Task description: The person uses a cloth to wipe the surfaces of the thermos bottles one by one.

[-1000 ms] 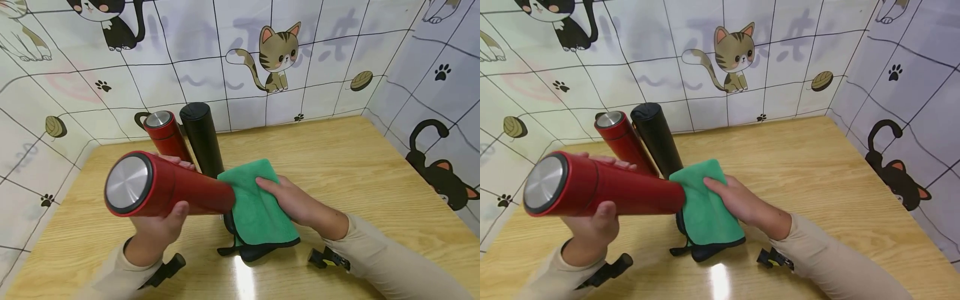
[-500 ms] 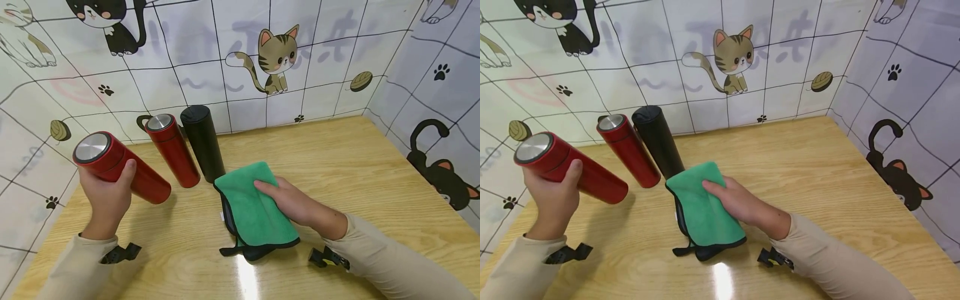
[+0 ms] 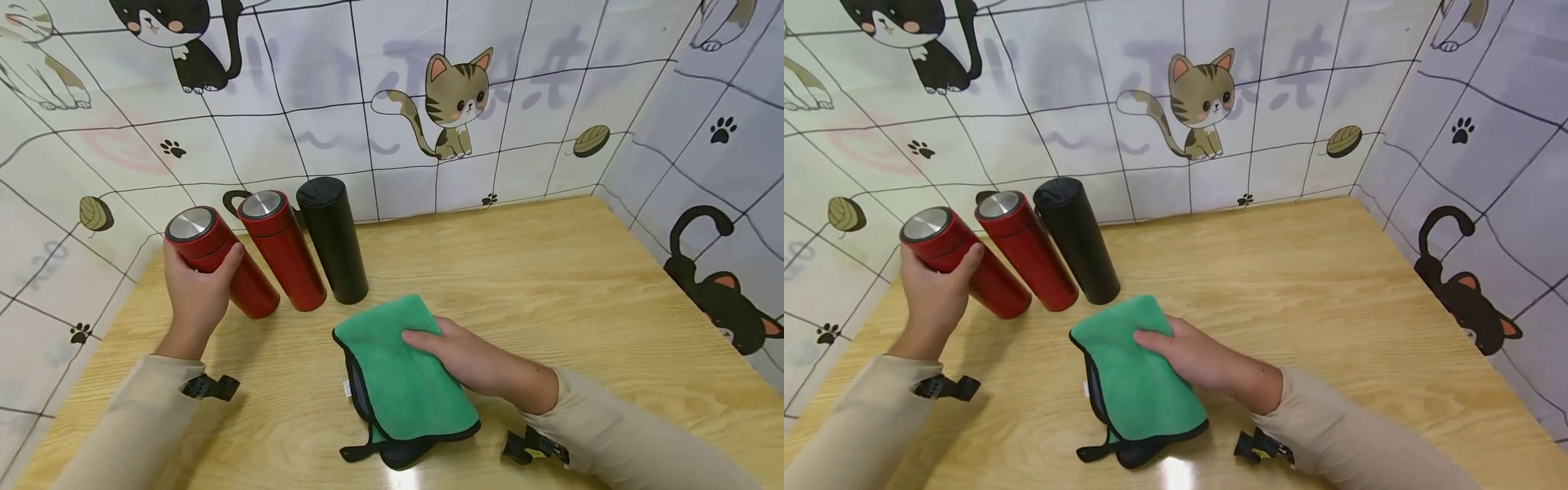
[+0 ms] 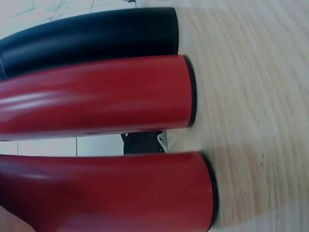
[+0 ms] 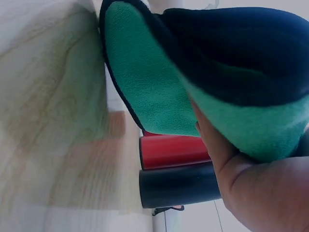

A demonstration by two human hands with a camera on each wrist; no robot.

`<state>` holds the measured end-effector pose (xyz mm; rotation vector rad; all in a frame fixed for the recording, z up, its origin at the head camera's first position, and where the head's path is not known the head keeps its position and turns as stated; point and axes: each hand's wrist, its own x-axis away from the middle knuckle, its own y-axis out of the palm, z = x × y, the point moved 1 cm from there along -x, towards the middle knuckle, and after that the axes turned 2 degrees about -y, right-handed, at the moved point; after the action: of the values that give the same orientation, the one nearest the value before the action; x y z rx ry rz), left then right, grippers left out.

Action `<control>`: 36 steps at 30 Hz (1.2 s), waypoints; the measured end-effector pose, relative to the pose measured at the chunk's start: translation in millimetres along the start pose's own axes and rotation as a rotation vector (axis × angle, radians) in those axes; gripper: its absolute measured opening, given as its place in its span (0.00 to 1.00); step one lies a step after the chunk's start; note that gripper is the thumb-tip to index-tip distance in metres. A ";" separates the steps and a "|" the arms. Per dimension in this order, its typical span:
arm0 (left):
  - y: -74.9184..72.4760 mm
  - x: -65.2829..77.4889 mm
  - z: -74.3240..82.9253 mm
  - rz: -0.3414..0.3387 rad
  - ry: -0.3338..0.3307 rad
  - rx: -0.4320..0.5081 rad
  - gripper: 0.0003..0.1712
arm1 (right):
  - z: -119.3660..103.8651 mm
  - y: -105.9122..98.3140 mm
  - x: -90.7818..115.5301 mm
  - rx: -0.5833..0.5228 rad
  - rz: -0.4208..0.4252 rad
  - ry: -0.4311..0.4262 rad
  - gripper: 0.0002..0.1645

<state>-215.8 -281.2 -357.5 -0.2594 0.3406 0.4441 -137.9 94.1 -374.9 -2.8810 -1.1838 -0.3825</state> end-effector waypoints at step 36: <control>-0.6 -14.4 -3.1 -0.168 -0.114 -0.019 0.45 | 7.9 -25.2 -12.0 0.452 0.001 -0.045 0.29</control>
<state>-228.6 -288.1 -354.8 -0.2781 0.2015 0.2950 -161.8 104.6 -387.5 -2.5087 -1.1026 -0.0383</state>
